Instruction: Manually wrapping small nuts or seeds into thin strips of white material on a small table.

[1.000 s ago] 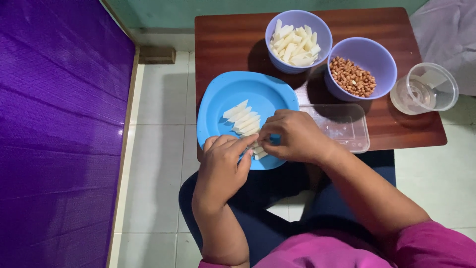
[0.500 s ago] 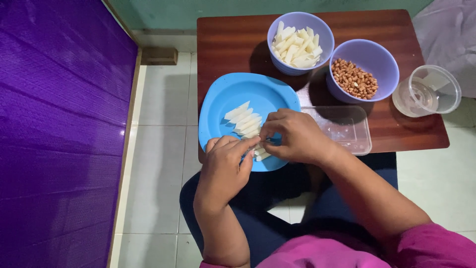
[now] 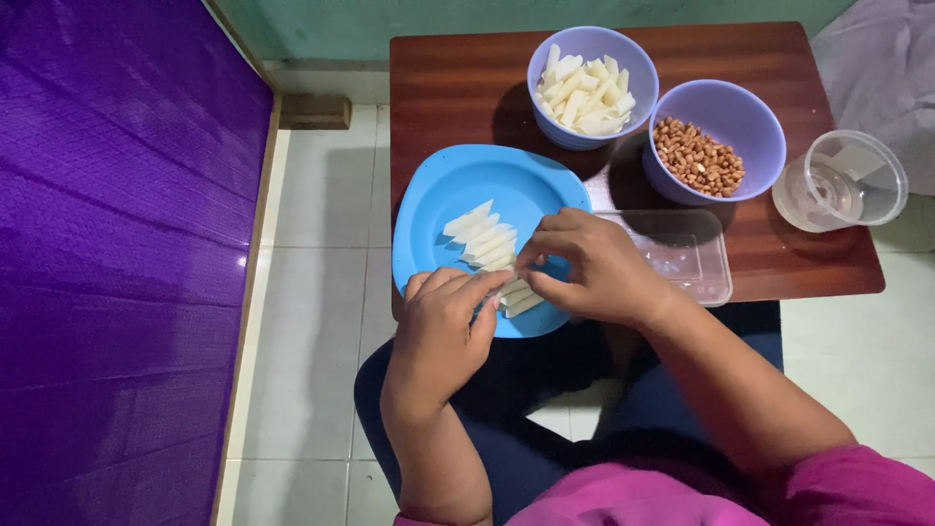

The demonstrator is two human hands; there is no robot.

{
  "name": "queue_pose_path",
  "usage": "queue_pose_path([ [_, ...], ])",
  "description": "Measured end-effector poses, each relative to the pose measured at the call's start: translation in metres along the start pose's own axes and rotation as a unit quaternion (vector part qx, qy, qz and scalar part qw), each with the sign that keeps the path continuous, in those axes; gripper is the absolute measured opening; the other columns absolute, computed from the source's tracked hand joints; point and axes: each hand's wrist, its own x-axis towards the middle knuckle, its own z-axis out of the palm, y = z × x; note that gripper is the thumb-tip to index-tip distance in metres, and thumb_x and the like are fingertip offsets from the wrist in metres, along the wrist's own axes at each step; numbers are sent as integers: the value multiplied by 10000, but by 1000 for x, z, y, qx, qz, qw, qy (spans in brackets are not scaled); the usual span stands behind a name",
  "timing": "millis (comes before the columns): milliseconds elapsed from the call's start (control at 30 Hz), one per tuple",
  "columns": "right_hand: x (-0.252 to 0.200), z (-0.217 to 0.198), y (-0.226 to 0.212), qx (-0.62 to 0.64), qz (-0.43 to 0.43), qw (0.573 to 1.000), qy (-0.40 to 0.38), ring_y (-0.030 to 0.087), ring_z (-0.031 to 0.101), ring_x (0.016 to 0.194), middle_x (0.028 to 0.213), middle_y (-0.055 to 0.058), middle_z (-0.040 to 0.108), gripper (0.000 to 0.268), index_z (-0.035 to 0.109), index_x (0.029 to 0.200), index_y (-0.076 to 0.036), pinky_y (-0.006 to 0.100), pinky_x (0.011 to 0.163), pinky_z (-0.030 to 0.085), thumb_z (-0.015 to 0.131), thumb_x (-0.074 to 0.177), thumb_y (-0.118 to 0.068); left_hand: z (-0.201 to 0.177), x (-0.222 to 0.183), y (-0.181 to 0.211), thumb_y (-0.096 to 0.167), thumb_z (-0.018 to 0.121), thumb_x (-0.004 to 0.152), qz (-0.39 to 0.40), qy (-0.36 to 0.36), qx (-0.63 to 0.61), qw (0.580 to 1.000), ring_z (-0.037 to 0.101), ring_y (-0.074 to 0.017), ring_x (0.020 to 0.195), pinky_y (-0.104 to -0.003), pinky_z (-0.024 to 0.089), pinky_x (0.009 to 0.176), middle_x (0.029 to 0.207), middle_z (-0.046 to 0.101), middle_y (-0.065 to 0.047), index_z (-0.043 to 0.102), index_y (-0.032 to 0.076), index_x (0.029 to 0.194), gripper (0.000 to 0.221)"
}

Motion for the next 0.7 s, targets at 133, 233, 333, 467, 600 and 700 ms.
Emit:
queue_pose_path([
  [133,-3,4,2,-17,-9,1000,10,298,686,790,787,99,746,248,799,834,-91,391,682,571,705,809,-318,0,0,0,74,644,914,2,5,7,1000,714,-259,928,-413,449,919,856,770,-96,753,101,1146,258],
  [233,-5,8,5,-5,-18,999,35,300,678,810,815,104,751,235,799,843,-86,388,692,563,700,827,-299,-1,-1,0,77,642,915,0,9,9,1000,715,-264,935,-418,451,919,872,769,-103,750,100,1151,260],
  [333,-9,12,9,-14,-61,997,54,310,690,907,942,112,763,243,792,960,-94,420,792,544,696,849,-288,-2,0,-1,95,643,919,9,9,6,1000,706,-259,952,-409,455,911,898,765,-84,746,119,1169,272],
  [467,-13,12,7,-39,-129,989,62,390,609,1227,1275,171,675,393,639,1332,-61,526,1048,439,528,997,-234,-6,0,6,110,681,907,14,20,-6,1000,673,-336,1033,-472,477,919,1007,722,-146,710,78,1230,326],
  [600,-16,17,8,-90,-135,986,28,423,433,1443,1529,201,514,554,458,1545,-59,594,1198,259,417,1044,-292,-4,-1,9,111,720,889,20,29,-19,999,591,-456,1183,-564,477,971,1203,623,-255,605,-21,1360,503],
  [700,-19,24,17,-123,-120,985,-5,385,321,1520,1624,177,405,611,378,1597,-80,573,1233,174,384,1056,-364,3,-3,5,165,728,900,18,19,-2,1000,483,-482,1342,-568,378,1116,1374,540,-282,526,-47,1435,610],
])
